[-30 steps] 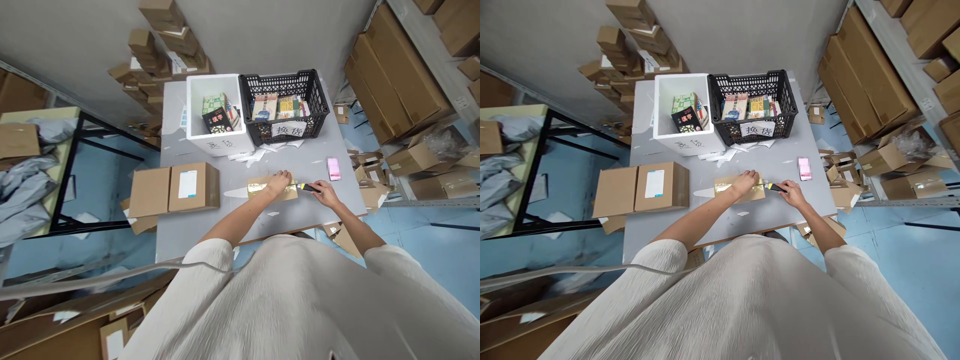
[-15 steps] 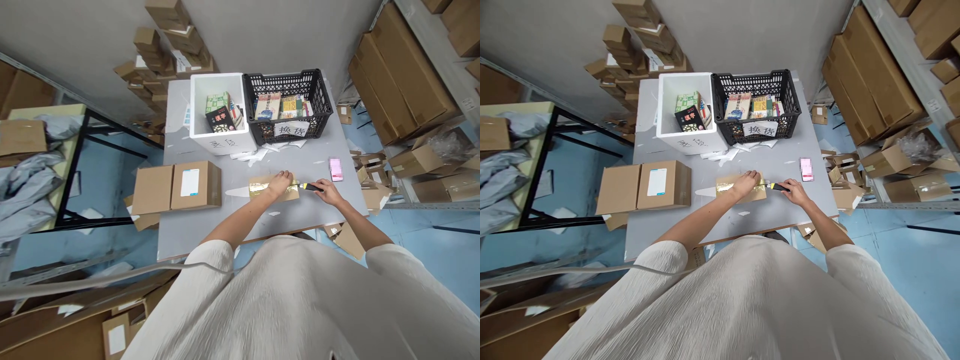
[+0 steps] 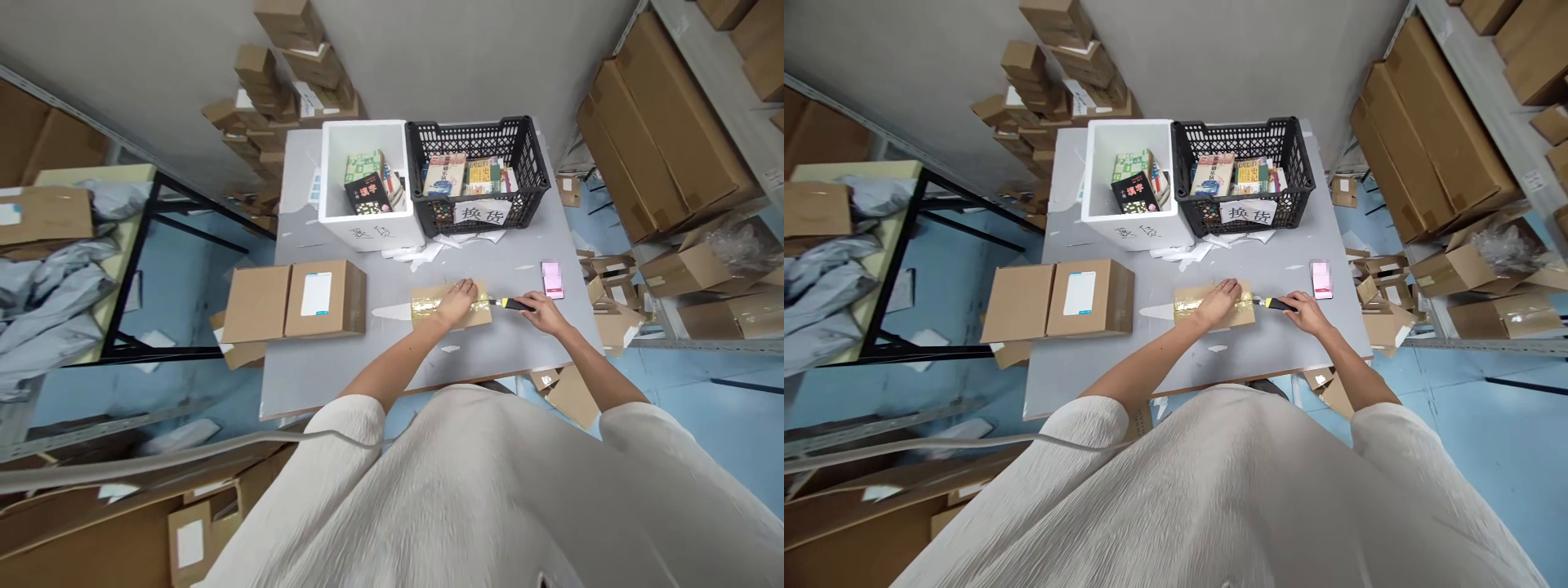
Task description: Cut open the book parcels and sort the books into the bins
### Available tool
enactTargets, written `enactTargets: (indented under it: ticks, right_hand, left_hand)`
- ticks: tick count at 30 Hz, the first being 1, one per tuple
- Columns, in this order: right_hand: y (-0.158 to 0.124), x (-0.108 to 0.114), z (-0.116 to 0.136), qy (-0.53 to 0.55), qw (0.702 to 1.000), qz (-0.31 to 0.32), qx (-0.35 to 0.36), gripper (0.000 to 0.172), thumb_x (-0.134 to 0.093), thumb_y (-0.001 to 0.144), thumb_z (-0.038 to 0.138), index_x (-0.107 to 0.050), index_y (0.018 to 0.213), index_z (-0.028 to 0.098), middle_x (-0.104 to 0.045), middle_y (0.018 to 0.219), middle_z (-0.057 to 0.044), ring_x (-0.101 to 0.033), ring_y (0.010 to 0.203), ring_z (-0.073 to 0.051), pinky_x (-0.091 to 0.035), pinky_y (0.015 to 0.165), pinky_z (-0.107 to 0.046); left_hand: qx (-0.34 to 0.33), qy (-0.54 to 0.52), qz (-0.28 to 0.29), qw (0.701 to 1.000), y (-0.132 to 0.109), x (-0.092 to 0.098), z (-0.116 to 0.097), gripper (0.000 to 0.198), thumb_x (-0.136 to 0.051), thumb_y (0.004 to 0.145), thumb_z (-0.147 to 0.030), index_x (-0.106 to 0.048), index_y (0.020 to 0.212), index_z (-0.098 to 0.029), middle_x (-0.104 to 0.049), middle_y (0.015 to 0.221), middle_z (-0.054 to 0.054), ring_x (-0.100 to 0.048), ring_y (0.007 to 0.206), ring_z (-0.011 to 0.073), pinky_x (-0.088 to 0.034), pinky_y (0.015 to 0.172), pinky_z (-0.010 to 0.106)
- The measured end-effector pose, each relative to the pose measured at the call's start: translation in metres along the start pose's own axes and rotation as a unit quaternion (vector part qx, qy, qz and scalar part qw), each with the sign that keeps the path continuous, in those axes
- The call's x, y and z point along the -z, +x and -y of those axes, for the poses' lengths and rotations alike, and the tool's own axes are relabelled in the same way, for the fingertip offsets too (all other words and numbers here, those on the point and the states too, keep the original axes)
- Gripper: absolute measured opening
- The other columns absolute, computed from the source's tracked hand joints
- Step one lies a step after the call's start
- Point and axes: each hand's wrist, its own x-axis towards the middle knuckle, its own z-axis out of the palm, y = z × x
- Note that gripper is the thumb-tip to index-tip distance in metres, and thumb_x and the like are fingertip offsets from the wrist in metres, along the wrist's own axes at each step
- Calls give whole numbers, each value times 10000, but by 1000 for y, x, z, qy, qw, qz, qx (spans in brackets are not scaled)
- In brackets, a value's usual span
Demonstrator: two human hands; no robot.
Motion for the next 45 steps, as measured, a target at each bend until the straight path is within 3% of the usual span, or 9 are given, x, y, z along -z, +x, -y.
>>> enactTargets:
  ticks: [5, 9, 18, 23, 28, 35, 45]
  right_hand:
    - [-3, 4, 6, 9, 1000, 12, 0, 556, -541, 1143, 614, -744, 1586, 346, -747, 1321, -166, -722, 1192, -393, -628, 1058, -576]
    - [-5, 9, 9, 18, 1000, 19, -12, 520, -567, 1136, 569, -779, 1538, 316, -750, 1306, -161, -733, 1173, -383, -630, 1049, -569]
    - [-11, 33, 13, 9, 999, 0, -35, 472, -658, 1094, 486, -782, 1526, 341, -773, 1269, -133, -743, 1141, -368, -648, 1022, -548]
    - [-11, 10, 35, -4, 1000, 14, -4, 493, -602, 1127, 508, -752, 1565, 337, -764, 1296, -147, -730, 1169, -368, -622, 1038, -548]
    - [-11, -20, 44, -42, 999, -6, -31, 474, -559, 1146, 486, -764, 1546, 337, -757, 1293, -155, -691, 1216, -381, -585, 1045, -549]
    - [-12, -31, 39, -45, 997, -31, -50, 503, -584, 1136, 467, -715, 1609, 355, -745, 1287, -148, -689, 1193, -374, -594, 1045, -544]
    - [-11, -52, 39, -37, 991, -85, -101, 532, -504, 1156, 515, -701, 1608, 316, -735, 1310, -156, -701, 1194, -374, -604, 1072, -542]
  left_hand:
    - [-3, -36, -29, 999, -24, -9, 9, 447, -448, 1166, -230, -625, 1574, -180, -577, 1742, 189, -472, 1689, 255, -395, 1399, 471]
    - [12, -47, -38, 998, -35, -9, 17, 503, -492, 1166, -311, -573, 1645, -181, -535, 1780, 181, -437, 1708, 276, -319, 1433, 503]
    - [28, -17, 0, 999, -22, 9, 8, 621, -593, 1087, -305, -533, 1694, -189, -548, 1726, 234, -464, 1644, 379, -249, 1422, 627]
    - [47, -7, 10, 999, -19, 11, -4, 676, -532, 1069, -246, -458, 1735, -155, -563, 1659, 253, -499, 1570, 399, -303, 1373, 626]
    - [49, -12, 9, 999, -20, 13, -5, 687, -531, 1055, -239, -447, 1732, -156, -590, 1620, 250, -543, 1512, 394, -396, 1304, 575]
    - [44, 15, -9, 999, -23, 1, -7, 678, -397, 1062, -154, -441, 1731, -56, -488, 1737, 344, -482, 1619, 424, -317, 1355, 634]
    - [38, 2, -32, 999, -26, -13, 1, 634, -372, 1101, -224, -509, 1706, -89, -506, 1766, 305, -500, 1634, 414, -315, 1378, 613]
